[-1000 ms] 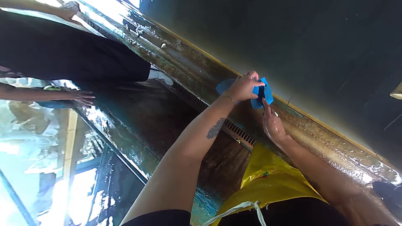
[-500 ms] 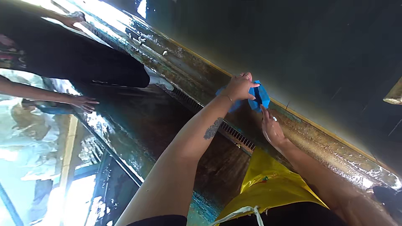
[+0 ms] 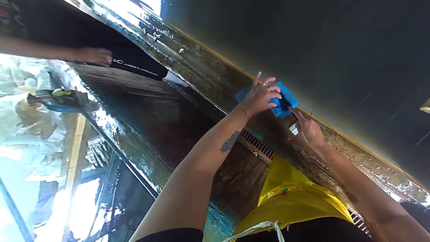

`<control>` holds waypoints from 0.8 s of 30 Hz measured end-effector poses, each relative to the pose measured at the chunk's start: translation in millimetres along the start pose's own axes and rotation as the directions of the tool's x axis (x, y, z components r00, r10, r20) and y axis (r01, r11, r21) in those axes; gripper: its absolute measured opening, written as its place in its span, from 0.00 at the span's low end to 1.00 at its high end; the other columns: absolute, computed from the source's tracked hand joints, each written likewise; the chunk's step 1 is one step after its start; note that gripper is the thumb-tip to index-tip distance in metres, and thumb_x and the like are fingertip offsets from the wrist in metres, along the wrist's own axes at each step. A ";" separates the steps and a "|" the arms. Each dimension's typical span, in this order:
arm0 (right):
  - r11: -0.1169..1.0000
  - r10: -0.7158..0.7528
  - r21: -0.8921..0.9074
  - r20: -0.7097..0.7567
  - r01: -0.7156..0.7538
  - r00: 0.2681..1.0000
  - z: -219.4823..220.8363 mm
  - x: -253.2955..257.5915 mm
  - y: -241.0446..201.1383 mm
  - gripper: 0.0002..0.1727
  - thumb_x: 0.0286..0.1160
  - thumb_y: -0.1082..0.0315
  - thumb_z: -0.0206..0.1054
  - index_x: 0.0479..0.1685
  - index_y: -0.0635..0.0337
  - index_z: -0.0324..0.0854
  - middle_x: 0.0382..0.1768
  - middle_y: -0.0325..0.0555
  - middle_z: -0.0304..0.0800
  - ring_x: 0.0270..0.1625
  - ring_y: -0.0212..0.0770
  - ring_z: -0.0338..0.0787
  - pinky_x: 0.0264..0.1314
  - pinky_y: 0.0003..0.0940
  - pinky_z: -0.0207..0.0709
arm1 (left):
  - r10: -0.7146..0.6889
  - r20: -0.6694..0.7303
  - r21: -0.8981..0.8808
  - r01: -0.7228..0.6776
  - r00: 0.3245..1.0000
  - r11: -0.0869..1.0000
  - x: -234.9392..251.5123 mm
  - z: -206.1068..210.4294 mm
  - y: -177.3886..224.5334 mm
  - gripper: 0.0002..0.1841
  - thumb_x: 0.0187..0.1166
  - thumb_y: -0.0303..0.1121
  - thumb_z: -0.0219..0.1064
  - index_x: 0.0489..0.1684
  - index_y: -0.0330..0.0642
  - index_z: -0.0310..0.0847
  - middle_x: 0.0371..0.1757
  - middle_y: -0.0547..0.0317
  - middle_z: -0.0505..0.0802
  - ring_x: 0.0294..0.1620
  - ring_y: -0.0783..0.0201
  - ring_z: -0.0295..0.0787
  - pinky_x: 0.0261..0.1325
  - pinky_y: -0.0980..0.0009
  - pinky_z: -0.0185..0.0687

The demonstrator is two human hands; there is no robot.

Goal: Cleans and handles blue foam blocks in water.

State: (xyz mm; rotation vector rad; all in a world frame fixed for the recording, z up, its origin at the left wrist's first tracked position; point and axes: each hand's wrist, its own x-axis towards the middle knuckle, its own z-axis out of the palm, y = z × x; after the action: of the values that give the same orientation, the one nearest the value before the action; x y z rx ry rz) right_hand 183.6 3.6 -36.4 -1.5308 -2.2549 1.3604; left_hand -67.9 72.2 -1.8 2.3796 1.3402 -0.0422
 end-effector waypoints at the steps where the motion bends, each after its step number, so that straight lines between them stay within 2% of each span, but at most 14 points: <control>1: 1.000 0.001 -0.008 -0.006 -0.001 1.000 0.2 -2.4 -2.7 0.35 0.85 0.75 0.57 0.92 0.41 0.60 0.52 0.67 0.89 0.36 0.66 0.92 0.39 0.62 0.85 | -0.012 0.022 0.000 0.012 1.000 1.000 2.5 -2.0 0.3 0.14 0.70 0.40 0.79 0.53 0.58 0.95 0.69 0.65 0.91 0.91 0.43 0.59 0.86 0.24 0.25; 3: 1.000 0.006 0.019 0.002 -0.006 1.000 2.2 -8.7 -9.8 0.36 0.85 0.75 0.57 0.93 0.45 0.56 0.56 0.67 0.87 0.40 0.66 0.93 0.42 0.62 0.86 | -0.033 0.049 0.001 0.033 0.998 0.999 5.5 -4.9 2.5 0.17 0.67 0.40 0.81 0.56 0.58 0.94 0.70 0.65 0.90 0.92 0.43 0.56 0.85 0.23 0.19; 7: 0.987 0.015 0.161 0.004 -0.016 1.000 10.4 -15.0 -15.4 0.36 0.86 0.74 0.57 0.94 0.47 0.54 0.55 0.66 0.89 0.44 0.65 0.93 0.49 0.61 0.86 | -0.119 0.019 -0.022 0.119 0.993 0.993 8.3 -4.1 6.5 0.33 0.58 0.39 0.87 0.65 0.47 0.79 0.68 0.58 0.89 0.88 0.46 0.64 0.86 0.24 0.17; 10: 0.997 0.024 0.072 -0.034 -0.021 0.999 16.7 -18.7 -21.7 0.37 0.87 0.74 0.55 0.95 0.47 0.51 0.59 0.66 0.87 0.40 0.63 0.94 0.45 0.58 0.87 | -0.140 0.042 -0.026 0.141 0.989 0.990 10.3 -4.2 5.9 0.37 0.58 0.40 0.87 0.72 0.47 0.78 0.73 0.63 0.87 0.91 0.48 0.60 0.85 0.24 0.12; 14: 0.999 0.037 -0.003 -0.080 -0.037 0.996 21.0 -14.8 -31.2 0.37 0.86 0.74 0.55 0.95 0.55 0.49 0.63 0.69 0.84 0.35 0.63 0.94 0.39 0.55 0.88 | -0.157 0.045 -0.023 0.158 0.987 0.987 13.4 -3.0 6.0 0.38 0.57 0.42 0.87 0.72 0.47 0.77 0.71 0.63 0.88 0.91 0.47 0.59 0.84 0.23 0.12; 18: 0.994 0.108 -0.012 -0.020 -0.108 0.994 17.1 0.5 -44.0 0.37 0.88 0.73 0.54 0.96 0.54 0.44 0.67 0.69 0.81 0.38 0.62 0.94 0.43 0.55 0.88 | -0.180 0.044 -0.009 0.181 0.983 0.983 17.3 -3.2 6.5 0.39 0.56 0.42 0.87 0.72 0.48 0.77 0.69 0.64 0.89 0.90 0.48 0.61 0.84 0.23 0.12; 22: 0.992 0.126 -0.017 -0.010 -0.126 0.992 21.2 11.1 -48.9 0.34 0.89 0.73 0.53 0.94 0.61 0.46 0.65 0.71 0.80 0.38 0.63 0.94 0.42 0.55 0.88 | -0.201 0.074 -0.016 0.202 0.977 0.979 20.7 -3.5 6.4 0.39 0.57 0.43 0.87 0.73 0.47 0.76 0.71 0.63 0.88 0.91 0.48 0.60 0.84 0.23 0.11; 24: 0.991 0.132 -0.028 0.004 -0.131 0.991 25.7 8.7 -47.6 0.35 0.89 0.73 0.53 0.94 0.61 0.45 0.67 0.71 0.79 0.39 0.63 0.94 0.43 0.54 0.88 | -0.212 0.096 -0.012 0.214 0.973 0.977 22.3 -4.9 6.3 0.40 0.58 0.43 0.87 0.75 0.46 0.75 0.71 0.62 0.88 0.91 0.47 0.60 0.83 0.23 0.10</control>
State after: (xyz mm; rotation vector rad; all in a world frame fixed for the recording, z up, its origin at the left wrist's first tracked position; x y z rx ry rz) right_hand 132.7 -9.9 -21.3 -1.7149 -2.2210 1.3718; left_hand -51.6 89.2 -0.1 2.1771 1.5359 -0.1966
